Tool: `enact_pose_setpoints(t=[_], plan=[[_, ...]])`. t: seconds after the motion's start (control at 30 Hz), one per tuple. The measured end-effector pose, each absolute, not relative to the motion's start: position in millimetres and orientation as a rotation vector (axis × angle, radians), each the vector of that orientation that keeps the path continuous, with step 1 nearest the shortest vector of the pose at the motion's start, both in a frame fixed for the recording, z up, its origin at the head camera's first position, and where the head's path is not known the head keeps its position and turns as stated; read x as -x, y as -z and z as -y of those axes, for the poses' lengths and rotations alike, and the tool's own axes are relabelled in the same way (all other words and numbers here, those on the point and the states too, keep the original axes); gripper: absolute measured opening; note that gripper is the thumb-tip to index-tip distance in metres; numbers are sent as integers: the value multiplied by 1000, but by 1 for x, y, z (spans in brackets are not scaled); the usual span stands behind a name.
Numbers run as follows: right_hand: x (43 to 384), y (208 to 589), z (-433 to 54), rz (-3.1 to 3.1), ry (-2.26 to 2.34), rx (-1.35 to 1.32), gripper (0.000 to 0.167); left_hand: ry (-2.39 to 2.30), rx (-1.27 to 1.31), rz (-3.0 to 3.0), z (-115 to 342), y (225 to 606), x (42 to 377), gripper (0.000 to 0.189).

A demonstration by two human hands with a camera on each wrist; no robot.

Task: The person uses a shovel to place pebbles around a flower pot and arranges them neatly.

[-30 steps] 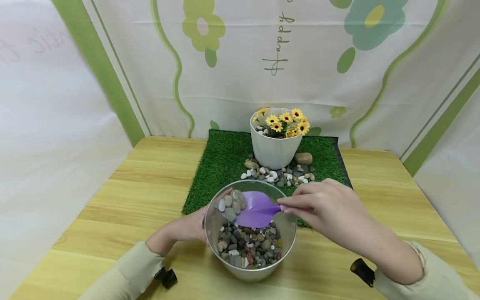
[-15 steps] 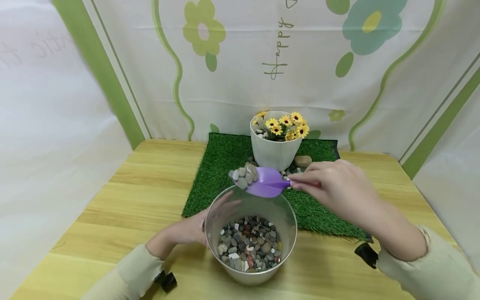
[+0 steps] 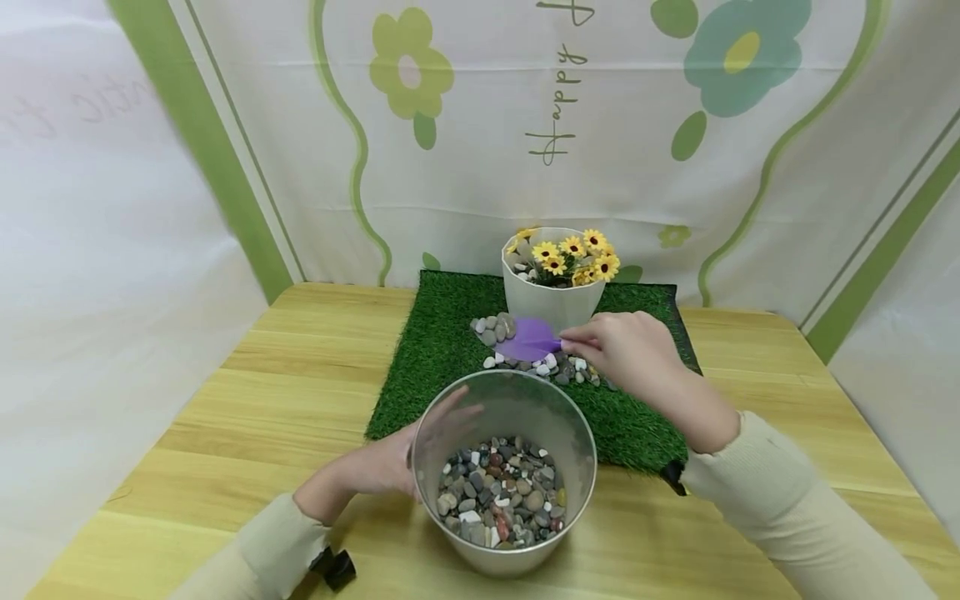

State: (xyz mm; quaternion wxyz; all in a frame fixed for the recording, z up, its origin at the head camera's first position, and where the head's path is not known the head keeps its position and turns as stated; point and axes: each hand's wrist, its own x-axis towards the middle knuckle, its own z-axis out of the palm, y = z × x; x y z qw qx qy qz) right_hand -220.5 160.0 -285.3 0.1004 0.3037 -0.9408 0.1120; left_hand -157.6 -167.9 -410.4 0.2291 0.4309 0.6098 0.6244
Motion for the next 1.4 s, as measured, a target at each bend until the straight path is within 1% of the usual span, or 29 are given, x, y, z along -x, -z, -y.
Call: enact_pose_setpoints(t=[0.27, 0.43, 0.67, 0.8, 0.93, 1.17, 1.23, 1.4], plan=[[246, 318, -146, 2930, -378, -795, 26, -1730, -1170, -1663, 168, 412, 158, 125], [259, 331, -138, 2990, -385, -762, 25, -1720, -1172, -1669, 168, 412, 158, 125], [266, 339, -127, 2980, -215, -835, 23, -1713, -1173, -1685, 167, 413, 158, 125], [264, 337, -124, 2986, -144, -886, 15, -1711, -1172, -1682, 167, 413, 158, 126], [260, 328, -122, 3001, -75, -898, 19, -1717, -1174, -1674, 167, 413, 159, 126], [253, 308, -120, 3068, 38, -871, 39, -1731, -1196, -1647, 167, 413, 160, 125], [250, 304, -120, 3074, 59, -866, 40, -1731, -1209, -1644, 167, 414, 161, 124], [247, 298, -126, 3150, 59, -829, 36, -1721, -1197, -1666, 167, 413, 160, 124]])
